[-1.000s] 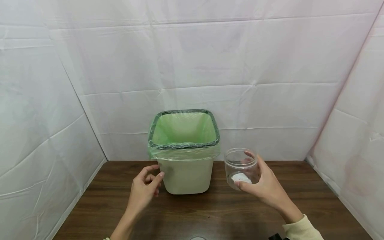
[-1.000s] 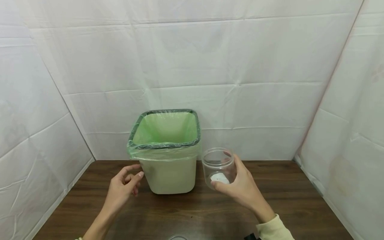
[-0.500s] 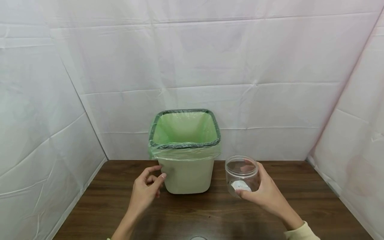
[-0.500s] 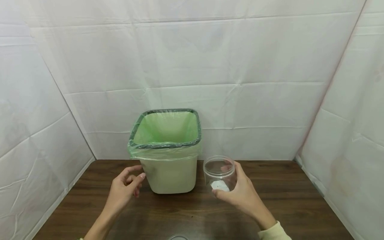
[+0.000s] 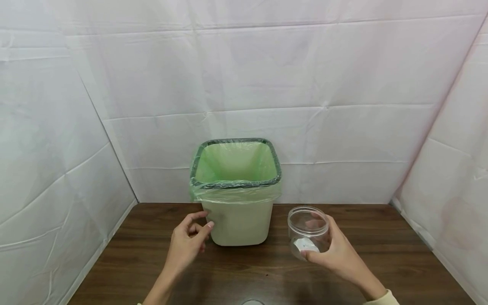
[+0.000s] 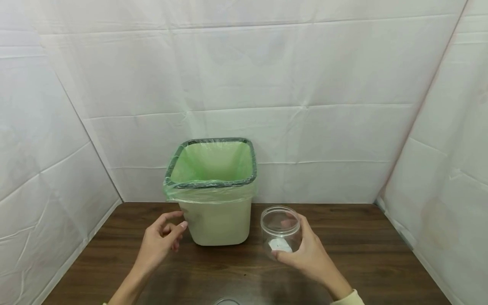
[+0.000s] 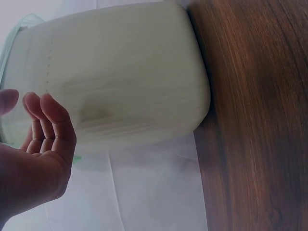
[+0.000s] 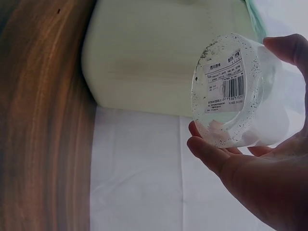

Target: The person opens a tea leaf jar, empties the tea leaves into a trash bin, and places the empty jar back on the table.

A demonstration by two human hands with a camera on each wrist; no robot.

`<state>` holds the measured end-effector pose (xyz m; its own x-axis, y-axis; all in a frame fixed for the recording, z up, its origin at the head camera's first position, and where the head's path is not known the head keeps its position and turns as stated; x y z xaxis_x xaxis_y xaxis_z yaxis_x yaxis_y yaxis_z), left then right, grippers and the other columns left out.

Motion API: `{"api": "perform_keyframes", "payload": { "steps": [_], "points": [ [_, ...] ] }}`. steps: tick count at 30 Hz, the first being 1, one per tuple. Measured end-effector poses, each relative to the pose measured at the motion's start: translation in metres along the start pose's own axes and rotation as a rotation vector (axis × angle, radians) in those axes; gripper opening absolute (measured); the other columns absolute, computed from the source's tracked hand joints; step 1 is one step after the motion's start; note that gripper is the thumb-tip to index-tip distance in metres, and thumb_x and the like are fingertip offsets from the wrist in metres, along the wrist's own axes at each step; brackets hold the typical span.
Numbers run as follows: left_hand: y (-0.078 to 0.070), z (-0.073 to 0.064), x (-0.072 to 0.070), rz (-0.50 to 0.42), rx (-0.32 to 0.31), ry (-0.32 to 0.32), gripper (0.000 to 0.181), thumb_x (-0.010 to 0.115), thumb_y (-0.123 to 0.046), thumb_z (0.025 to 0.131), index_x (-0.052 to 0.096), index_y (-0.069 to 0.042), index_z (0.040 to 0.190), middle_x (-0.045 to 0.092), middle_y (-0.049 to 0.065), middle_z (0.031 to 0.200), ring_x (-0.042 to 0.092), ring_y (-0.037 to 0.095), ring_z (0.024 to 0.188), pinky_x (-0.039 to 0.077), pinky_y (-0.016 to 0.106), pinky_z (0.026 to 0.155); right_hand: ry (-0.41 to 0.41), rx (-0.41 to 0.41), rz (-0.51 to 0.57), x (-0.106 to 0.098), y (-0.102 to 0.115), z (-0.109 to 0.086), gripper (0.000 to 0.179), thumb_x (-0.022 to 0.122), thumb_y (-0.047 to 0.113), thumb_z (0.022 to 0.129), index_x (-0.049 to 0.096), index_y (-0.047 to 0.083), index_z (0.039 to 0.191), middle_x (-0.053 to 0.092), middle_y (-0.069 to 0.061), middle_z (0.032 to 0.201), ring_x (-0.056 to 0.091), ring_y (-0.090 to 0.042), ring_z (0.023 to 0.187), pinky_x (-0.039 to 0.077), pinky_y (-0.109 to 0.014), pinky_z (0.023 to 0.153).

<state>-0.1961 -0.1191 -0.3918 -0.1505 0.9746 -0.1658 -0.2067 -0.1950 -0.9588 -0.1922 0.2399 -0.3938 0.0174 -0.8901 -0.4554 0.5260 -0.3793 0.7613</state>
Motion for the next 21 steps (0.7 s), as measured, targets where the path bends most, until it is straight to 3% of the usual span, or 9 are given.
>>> {"api": "perform_keyframes", "payload": {
  "steps": [9,21],
  "points": [
    [0.005,-0.001,0.003,0.014,-0.018,0.015,0.036,0.074,-0.022,0.095,0.064,-0.012,0.128,0.059,0.007,0.067,0.053,0.018,0.052,0.05,0.03,0.052,0.046,0.062,0.037,0.004,-0.01,-0.008,0.086,0.089,0.01,0.076,0.039,0.012,0.146,0.06,-0.01,0.126,0.064,-0.015,0.104,0.055,-0.029,0.081],
    [0.006,-0.004,0.007,0.007,-0.012,0.049,0.04,0.073,-0.021,0.096,0.061,-0.007,0.131,0.06,0.007,0.068,0.054,0.018,0.054,0.051,0.03,0.053,0.088,0.106,0.089,0.012,-0.023,-0.02,0.086,0.088,0.01,0.076,0.04,0.013,0.147,0.059,-0.014,0.128,0.064,-0.017,0.104,0.054,-0.029,0.083]
  ]
}}
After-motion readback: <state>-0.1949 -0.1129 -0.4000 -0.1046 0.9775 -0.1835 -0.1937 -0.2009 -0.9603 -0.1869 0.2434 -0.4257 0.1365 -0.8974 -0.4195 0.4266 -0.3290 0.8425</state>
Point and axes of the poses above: each hand's wrist, its own z-axis towards the middle knuckle, its own x-axis out of the palm, y = z × x, the point moved 1 cm from there along z, towards the middle knuckle
